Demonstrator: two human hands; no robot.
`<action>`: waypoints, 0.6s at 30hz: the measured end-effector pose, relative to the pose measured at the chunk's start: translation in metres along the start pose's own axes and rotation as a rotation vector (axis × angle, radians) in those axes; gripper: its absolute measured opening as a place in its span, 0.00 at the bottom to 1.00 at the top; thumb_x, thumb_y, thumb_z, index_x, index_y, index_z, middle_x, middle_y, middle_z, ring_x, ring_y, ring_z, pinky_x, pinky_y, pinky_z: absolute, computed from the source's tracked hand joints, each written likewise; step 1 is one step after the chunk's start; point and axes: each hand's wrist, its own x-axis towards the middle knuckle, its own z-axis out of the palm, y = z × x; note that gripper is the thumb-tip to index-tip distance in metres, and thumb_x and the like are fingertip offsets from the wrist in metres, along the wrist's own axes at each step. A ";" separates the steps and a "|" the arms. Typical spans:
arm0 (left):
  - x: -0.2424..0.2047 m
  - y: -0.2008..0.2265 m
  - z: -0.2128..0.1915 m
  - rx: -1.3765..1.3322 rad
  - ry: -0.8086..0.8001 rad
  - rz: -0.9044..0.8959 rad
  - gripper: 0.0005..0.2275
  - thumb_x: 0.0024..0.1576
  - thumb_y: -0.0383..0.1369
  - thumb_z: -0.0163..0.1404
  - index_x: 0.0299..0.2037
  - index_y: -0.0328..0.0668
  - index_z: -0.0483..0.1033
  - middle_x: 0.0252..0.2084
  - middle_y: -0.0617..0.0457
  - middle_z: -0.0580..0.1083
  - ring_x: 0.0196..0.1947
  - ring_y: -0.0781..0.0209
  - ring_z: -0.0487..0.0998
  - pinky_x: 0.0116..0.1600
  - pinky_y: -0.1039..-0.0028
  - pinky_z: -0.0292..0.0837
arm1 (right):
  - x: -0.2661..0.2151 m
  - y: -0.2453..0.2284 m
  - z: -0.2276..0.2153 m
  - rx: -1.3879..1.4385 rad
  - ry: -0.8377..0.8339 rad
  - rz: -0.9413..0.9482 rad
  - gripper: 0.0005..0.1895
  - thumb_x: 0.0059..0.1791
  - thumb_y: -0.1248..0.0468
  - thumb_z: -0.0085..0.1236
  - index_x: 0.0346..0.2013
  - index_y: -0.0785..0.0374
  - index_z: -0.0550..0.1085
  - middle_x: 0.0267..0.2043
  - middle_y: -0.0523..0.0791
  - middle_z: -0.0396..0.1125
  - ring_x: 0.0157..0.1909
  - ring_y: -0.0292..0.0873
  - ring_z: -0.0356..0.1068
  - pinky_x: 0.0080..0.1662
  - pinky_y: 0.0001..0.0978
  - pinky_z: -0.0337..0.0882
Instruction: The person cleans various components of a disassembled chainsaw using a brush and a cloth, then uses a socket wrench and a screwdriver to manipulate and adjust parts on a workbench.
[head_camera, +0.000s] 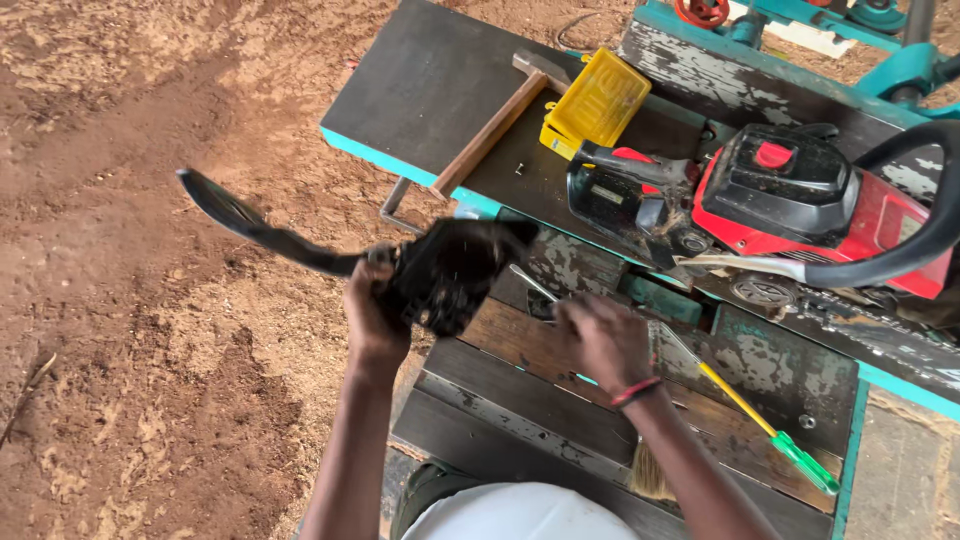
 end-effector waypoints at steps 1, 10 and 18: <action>-0.001 -0.005 -0.018 0.010 0.018 -0.010 0.09 0.50 0.34 0.50 0.39 0.43 0.75 0.35 0.55 0.73 0.38 0.60 0.76 0.43 0.71 0.75 | 0.001 0.002 -0.002 0.037 0.006 0.009 0.12 0.51 0.53 0.59 0.41 0.54 0.81 0.41 0.39 0.73 0.40 0.43 0.75 0.42 0.36 0.76; -0.031 -0.024 -0.068 0.459 0.216 -0.103 0.12 0.49 0.32 0.51 0.41 0.33 0.71 0.32 0.50 0.72 0.29 0.58 0.75 0.33 0.69 0.75 | 0.020 -0.002 0.000 -0.113 -0.069 -0.205 0.18 0.49 0.49 0.61 0.41 0.60 0.81 0.39 0.44 0.69 0.45 0.45 0.71 0.44 0.40 0.73; -0.046 -0.063 -0.030 0.669 0.080 -0.124 0.20 0.52 0.38 0.56 0.47 0.28 0.71 0.38 0.45 0.78 0.35 0.57 0.79 0.43 0.68 0.78 | 0.012 0.030 -0.003 0.687 0.080 0.423 0.15 0.55 0.52 0.60 0.39 0.61 0.83 0.31 0.41 0.76 0.32 0.34 0.71 0.36 0.31 0.70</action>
